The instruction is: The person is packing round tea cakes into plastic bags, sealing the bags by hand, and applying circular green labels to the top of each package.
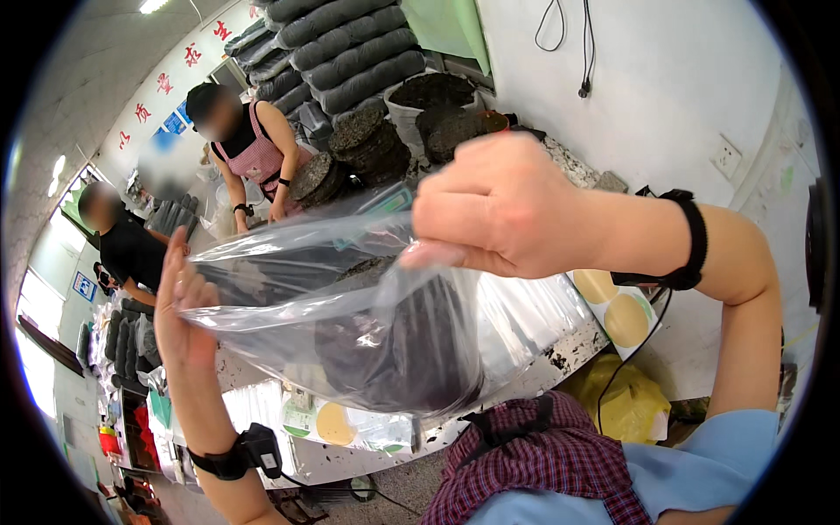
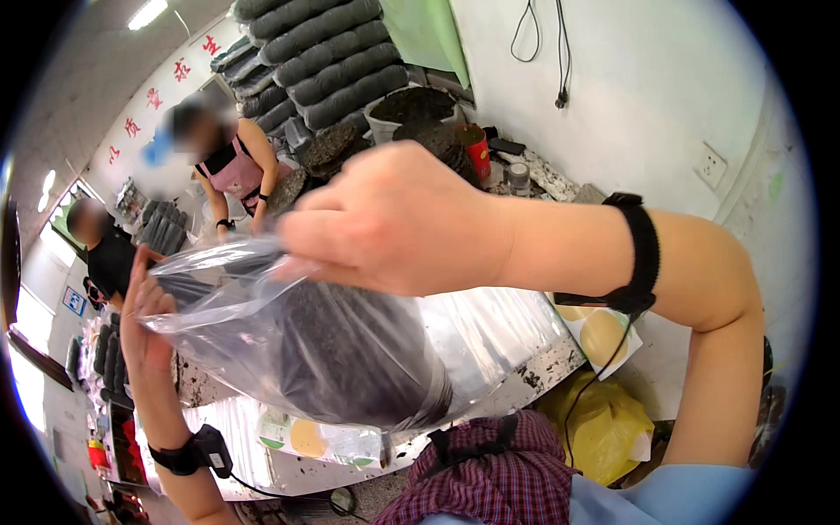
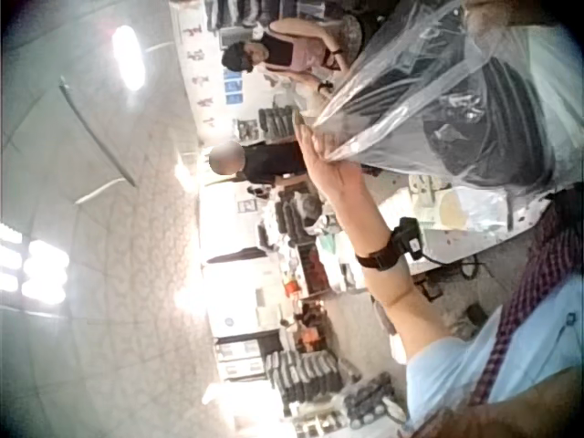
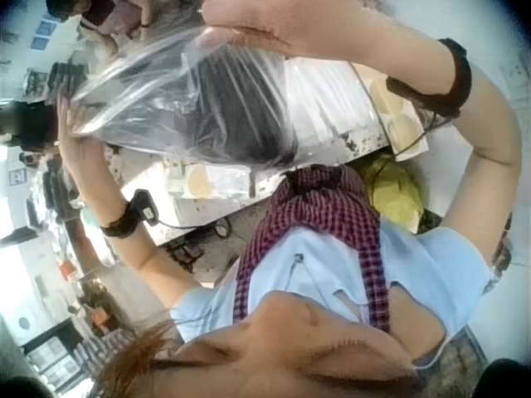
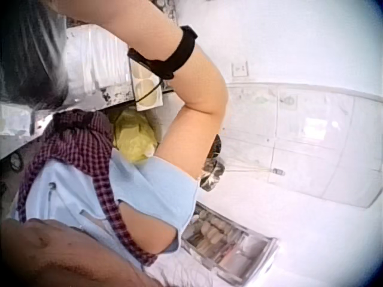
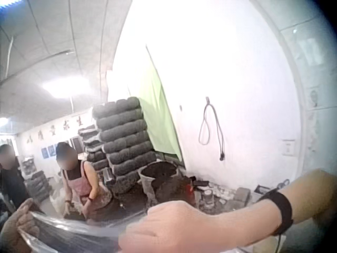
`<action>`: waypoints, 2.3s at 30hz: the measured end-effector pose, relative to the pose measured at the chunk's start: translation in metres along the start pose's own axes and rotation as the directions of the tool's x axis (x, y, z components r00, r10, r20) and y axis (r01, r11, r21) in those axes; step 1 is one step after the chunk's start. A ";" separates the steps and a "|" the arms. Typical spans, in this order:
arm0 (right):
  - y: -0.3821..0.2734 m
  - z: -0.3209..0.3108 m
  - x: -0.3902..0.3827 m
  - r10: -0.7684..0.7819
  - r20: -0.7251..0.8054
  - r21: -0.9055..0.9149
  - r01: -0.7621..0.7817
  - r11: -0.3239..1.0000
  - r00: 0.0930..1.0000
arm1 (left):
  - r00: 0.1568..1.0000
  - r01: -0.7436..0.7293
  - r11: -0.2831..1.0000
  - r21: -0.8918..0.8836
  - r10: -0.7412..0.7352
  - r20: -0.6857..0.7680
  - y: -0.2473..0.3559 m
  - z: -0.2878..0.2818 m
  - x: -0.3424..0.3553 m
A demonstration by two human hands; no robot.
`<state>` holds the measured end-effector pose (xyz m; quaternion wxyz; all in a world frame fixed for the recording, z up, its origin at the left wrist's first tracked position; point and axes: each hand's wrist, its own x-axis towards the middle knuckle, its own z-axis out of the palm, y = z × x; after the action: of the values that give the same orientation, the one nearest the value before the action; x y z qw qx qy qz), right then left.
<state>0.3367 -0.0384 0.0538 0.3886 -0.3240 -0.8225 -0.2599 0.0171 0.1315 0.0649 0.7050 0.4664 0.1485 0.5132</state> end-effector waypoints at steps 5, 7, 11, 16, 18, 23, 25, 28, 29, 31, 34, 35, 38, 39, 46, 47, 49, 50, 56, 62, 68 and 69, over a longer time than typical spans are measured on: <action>-0.011 0.019 0.004 -0.070 0.143 0.009 0.070 0.998 0.987 | 0.998 -0.013 0.945 0.326 0.031 -0.050 0.012 -0.028 0.001; -0.026 0.013 0.043 -0.199 -0.079 0.121 0.207 0.971 0.977 | 0.971 -0.112 0.952 0.285 0.166 -0.173 0.036 -0.020 -0.017; -0.033 0.036 0.041 -0.146 0.142 0.157 0.124 0.980 0.979 | 0.999 -0.037 0.780 0.624 0.040 0.008 0.027 -0.027 -0.013; -0.044 0.073 0.058 -0.192 -0.138 0.243 0.222 0.944 0.972 | 1.000 0.011 0.657 0.754 -0.023 0.005 0.009 -0.014 -0.009; -0.047 0.086 0.061 -0.189 -0.126 0.263 0.217 0.940 0.974 | 0.997 0.024 0.615 0.788 -0.067 0.022 -0.010 -0.006 -0.005; -0.077 0.126 0.105 -0.082 -0.462 0.181 0.184 0.966 0.883 | 0.973 0.062 0.331 0.942 -0.232 0.017 -0.035 0.036 -0.037; -0.069 0.077 0.098 -0.189 -0.266 0.232 0.253 0.939 0.945 | 0.930 0.028 0.138 0.990 -0.366 0.025 -0.056 0.067 -0.049; -0.058 0.067 0.087 -0.113 -0.149 0.276 0.152 0.949 0.982 | 0.812 -0.008 -0.174 0.985 -0.575 -0.095 -0.094 0.093 -0.060; -0.056 0.073 0.080 -0.089 -0.161 0.295 0.134 0.946 0.983 | 0.771 -0.015 -0.228 0.974 -0.623 -0.134 -0.107 0.094 -0.065; -0.058 0.070 0.063 -0.062 -0.185 0.318 0.119 0.941 0.981 | 0.757 -0.174 0.126 0.977 -0.617 0.215 -0.147 0.053 -0.078; -0.031 0.055 0.026 0.132 -0.006 0.386 -0.119 0.915 0.991 | 0.590 -0.128 -0.094 0.987 -0.807 0.000 -0.181 0.056 -0.061; -0.028 0.048 0.025 0.152 -0.019 0.586 -0.112 0.803 0.988 | 0.662 -0.102 -0.001 0.995 -0.746 0.067 -0.160 0.046 -0.080; -0.010 0.046 -0.058 0.277 0.391 0.439 -0.442 0.782 0.878 | 0.684 -0.230 0.249 0.941 -0.646 0.338 -0.169 0.018 -0.090; -0.014 0.047 -0.113 0.428 0.609 0.179 -0.642 0.746 0.668 | 0.573 -0.304 0.303 0.903 -0.700 0.427 -0.206 0.019 -0.068; -0.064 0.113 -0.128 0.806 0.497 0.826 -0.459 -0.326 0.322 | 0.842 -0.224 0.439 0.870 -0.362 0.400 -0.171 0.010 -0.051; -0.063 0.113 -0.129 0.823 0.503 0.856 -0.282 -0.434 0.262 | 0.942 -0.078 0.673 0.736 -0.192 0.275 -0.139 0.012 -0.041; -0.062 0.113 -0.127 0.811 0.557 0.806 0.121 -0.580 0.178 | 0.989 -0.114 0.935 0.336 0.076 0.125 -0.095 0.010 -0.039; -0.065 0.120 -0.122 0.773 0.629 0.756 0.166 -0.633 0.084 | 0.980 -0.182 0.968 0.173 0.164 0.116 -0.080 0.006 -0.048; -0.060 0.141 -0.117 0.626 0.779 0.612 0.164 -0.773 0.042 | 0.780 -0.038 0.474 0.880 -0.537 0.322 -0.171 -0.018 -0.079; -0.066 0.154 -0.106 0.688 0.709 0.660 0.199 -0.725 0.153 | 0.845 0.504 0.812 -0.293 -0.534 -0.025 -0.240 -0.015 -0.084; -0.056 0.164 -0.135 0.634 0.587 0.479 0.415 -0.774 0.504 | 0.952 0.229 0.336 -0.914 -0.274 0.138 -0.261 -0.035 -0.089; -0.056 0.168 -0.135 0.570 0.442 0.374 0.435 -0.819 0.693 | 0.925 0.361 0.364 -0.859 -0.256 0.280 -0.262 -0.039 -0.088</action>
<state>0.2824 -0.0057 -0.1595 0.6414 0.1576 -0.1390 0.7378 0.1055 0.0658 -0.1912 0.9327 0.0068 -0.0980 0.3471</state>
